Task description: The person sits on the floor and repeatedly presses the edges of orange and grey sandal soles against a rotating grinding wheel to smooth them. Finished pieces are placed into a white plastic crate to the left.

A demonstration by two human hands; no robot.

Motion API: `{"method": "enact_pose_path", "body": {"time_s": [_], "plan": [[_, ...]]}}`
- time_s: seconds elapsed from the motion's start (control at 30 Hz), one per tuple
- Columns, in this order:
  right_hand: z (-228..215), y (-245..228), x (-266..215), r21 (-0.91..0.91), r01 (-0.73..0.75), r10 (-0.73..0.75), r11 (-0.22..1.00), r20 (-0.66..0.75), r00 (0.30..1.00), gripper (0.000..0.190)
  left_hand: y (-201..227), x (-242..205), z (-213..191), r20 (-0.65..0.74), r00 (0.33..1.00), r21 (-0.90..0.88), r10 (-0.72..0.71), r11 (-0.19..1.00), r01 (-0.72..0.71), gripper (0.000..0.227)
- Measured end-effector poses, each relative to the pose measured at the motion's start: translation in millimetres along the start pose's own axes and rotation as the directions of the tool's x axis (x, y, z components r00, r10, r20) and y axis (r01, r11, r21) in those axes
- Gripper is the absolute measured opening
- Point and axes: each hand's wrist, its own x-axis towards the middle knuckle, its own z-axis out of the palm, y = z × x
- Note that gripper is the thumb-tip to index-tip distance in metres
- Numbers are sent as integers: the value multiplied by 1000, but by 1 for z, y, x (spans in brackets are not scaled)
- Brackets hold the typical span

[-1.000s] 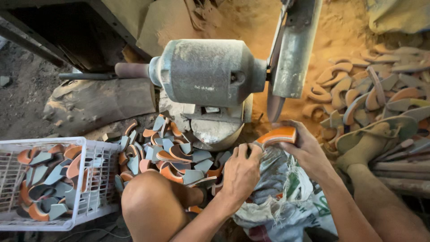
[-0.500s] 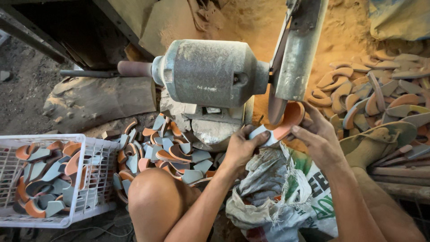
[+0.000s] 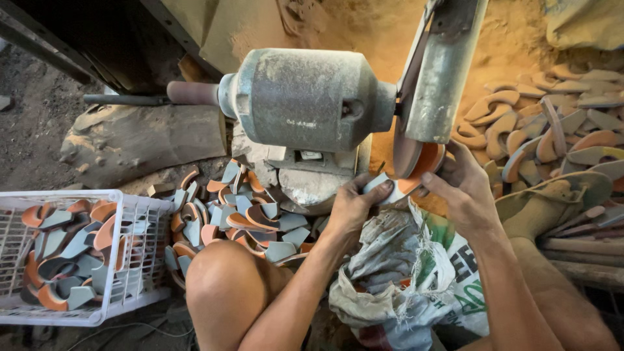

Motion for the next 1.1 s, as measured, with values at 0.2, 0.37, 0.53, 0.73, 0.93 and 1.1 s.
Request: {"method": "enact_pose_path", "body": {"time_s": [0.2,0.37,0.53,0.73,0.93,1.1], "plan": [[2,10,-2,46,-12,12,999,-5,1000,65,-2,4,-7,19,998,-144,-56,988,58,35],[7,19,-5,38,32,-32,999,-4,999,62,-7,8,-16,37,998,-137,-54,989,59,32],[13,25,-10,28,45,-44,999,-15,999,61,-13,15,-28,54,997,-76,-53,995,57,28],[18,30,-16,-17,53,-54,998,-26,998,59,-20,23,-36,41,996,-123,-77,989,82,20],[23,32,-21,-58,104,-105,993,-4,994,59,-18,26,-45,50,999,53,-16,998,13,20],[27,33,-27,-112,45,-47,993,-17,999,61,-14,21,-50,16,999,126,-40,991,38,19]]}}
